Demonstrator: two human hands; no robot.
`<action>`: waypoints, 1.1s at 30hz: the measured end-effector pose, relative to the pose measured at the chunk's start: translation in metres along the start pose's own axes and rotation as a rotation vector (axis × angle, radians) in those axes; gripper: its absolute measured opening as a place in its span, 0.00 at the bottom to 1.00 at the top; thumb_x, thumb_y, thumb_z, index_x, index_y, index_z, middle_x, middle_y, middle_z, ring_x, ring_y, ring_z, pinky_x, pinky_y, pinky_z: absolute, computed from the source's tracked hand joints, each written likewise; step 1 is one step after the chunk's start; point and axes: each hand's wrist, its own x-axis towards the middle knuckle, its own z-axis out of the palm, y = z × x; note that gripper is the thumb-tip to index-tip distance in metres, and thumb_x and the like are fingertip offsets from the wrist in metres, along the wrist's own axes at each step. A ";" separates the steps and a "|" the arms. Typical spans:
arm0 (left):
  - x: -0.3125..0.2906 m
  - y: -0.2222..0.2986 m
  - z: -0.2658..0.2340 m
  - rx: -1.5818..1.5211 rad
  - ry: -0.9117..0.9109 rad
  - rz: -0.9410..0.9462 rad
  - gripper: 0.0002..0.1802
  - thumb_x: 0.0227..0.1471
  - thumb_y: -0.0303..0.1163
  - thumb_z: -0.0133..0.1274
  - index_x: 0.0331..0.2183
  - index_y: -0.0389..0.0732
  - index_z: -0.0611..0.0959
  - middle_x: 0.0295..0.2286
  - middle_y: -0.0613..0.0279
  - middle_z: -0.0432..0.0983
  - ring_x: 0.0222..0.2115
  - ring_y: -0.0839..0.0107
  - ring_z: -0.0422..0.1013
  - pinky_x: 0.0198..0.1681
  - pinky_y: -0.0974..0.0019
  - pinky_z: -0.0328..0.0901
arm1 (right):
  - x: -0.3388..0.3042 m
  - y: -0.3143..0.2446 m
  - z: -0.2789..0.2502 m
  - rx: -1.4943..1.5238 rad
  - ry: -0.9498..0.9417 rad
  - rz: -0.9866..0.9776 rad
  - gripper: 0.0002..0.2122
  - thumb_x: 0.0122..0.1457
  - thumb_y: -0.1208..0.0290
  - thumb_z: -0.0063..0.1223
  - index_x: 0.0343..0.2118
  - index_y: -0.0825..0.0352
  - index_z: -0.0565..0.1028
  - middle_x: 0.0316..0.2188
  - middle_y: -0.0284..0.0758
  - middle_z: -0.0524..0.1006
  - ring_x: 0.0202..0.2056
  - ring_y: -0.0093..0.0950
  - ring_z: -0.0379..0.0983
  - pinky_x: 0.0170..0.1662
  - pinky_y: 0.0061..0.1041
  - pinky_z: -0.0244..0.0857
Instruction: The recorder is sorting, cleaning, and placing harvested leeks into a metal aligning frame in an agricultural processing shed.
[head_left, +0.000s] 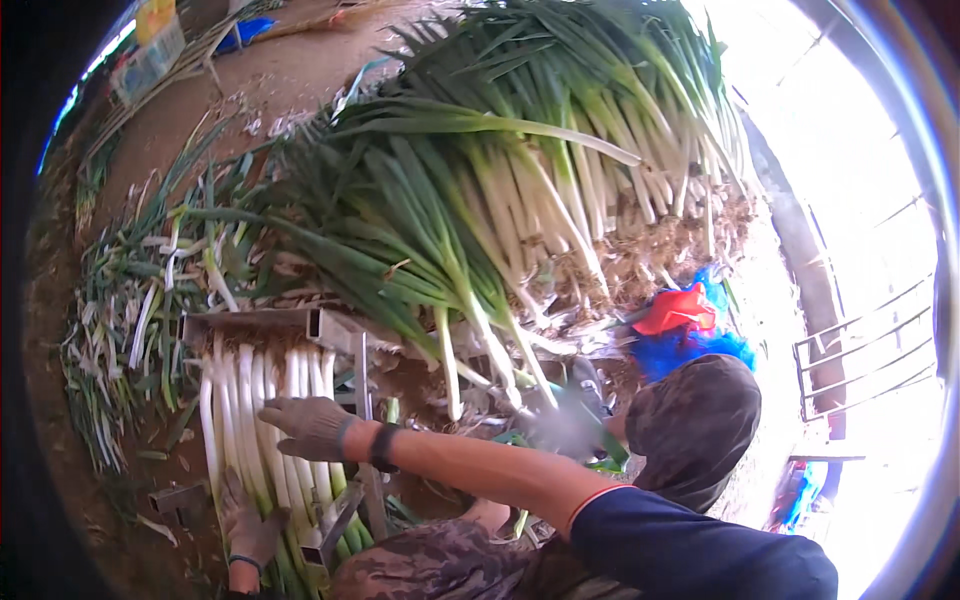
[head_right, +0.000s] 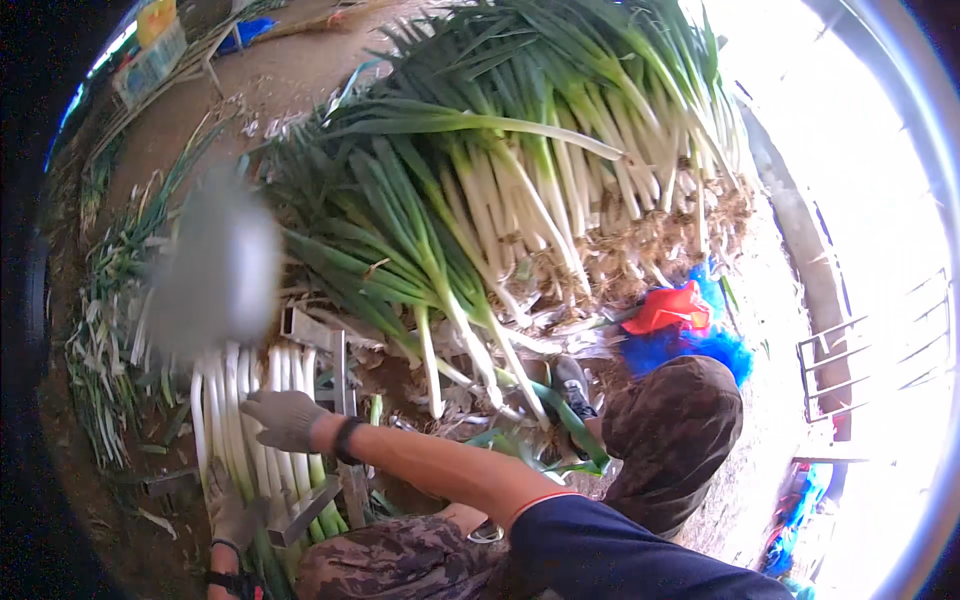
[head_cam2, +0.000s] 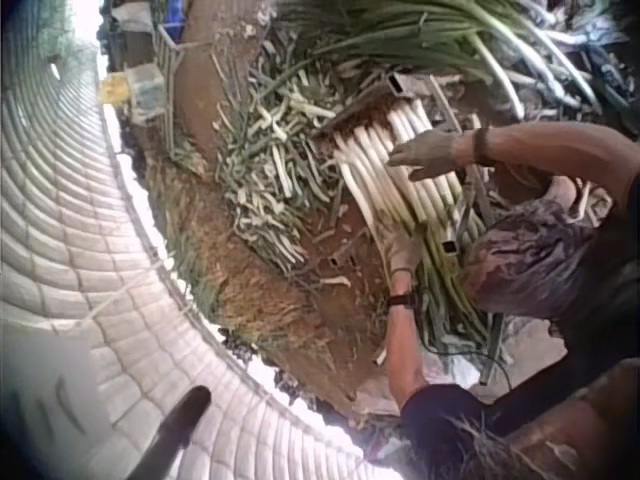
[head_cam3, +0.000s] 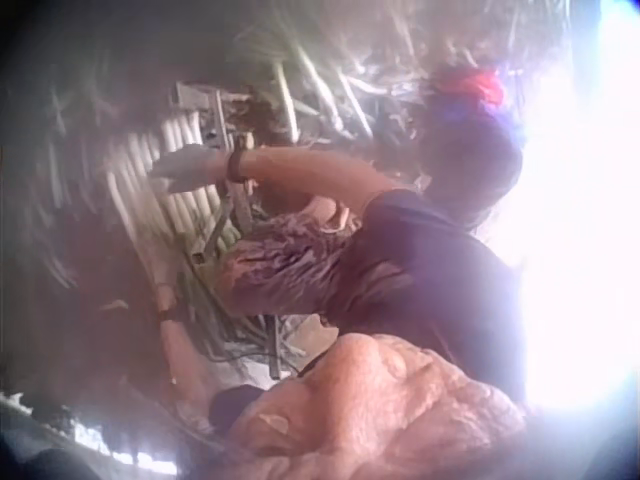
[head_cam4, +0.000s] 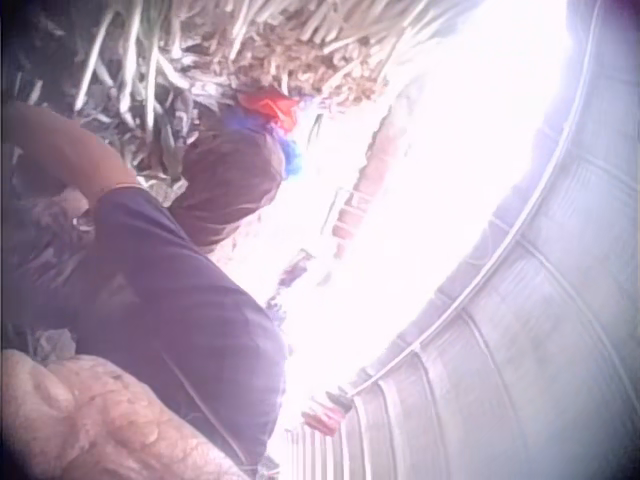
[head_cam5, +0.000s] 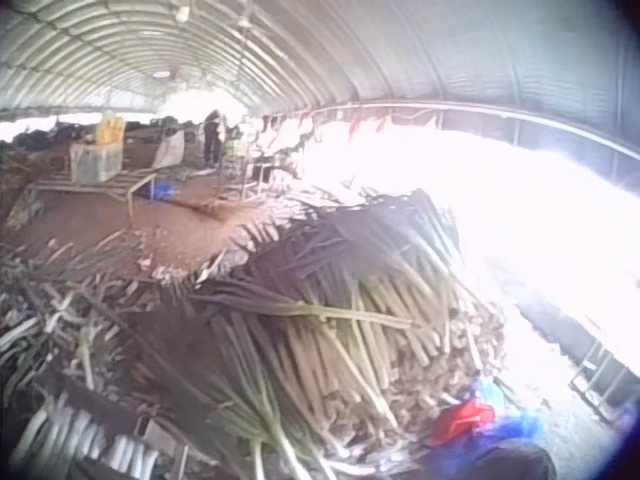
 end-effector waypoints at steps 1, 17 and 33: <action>0.006 0.011 -0.002 0.035 -0.017 -0.023 0.70 0.46 0.40 0.70 0.71 0.42 0.34 0.70 0.39 0.37 0.71 0.45 0.40 0.72 0.55 0.44 | -0.028 0.029 -0.003 -0.004 0.149 -0.041 0.25 0.56 0.64 0.59 0.57 0.64 0.71 0.52 0.44 0.75 0.47 0.47 0.77 0.48 0.43 0.73; -0.028 0.073 -0.099 -0.630 0.205 0.170 0.34 0.57 0.26 0.55 0.64 0.30 0.67 0.60 0.50 0.69 0.61 0.59 0.65 0.66 0.60 0.56 | -0.349 0.238 -0.107 -0.385 0.292 1.127 0.25 0.56 0.45 0.59 0.51 0.57 0.78 0.39 0.43 0.82 0.41 0.44 0.80 0.42 0.43 0.72; -0.132 0.398 0.019 -0.857 -0.252 0.548 0.31 0.59 0.48 0.61 0.53 0.32 0.79 0.50 0.47 0.79 0.52 0.57 0.75 0.57 0.56 0.67 | -0.237 0.242 -0.120 -0.347 0.195 0.913 0.30 0.60 0.61 0.51 0.66 0.59 0.61 0.38 0.51 0.81 0.36 0.46 0.81 0.35 0.45 0.74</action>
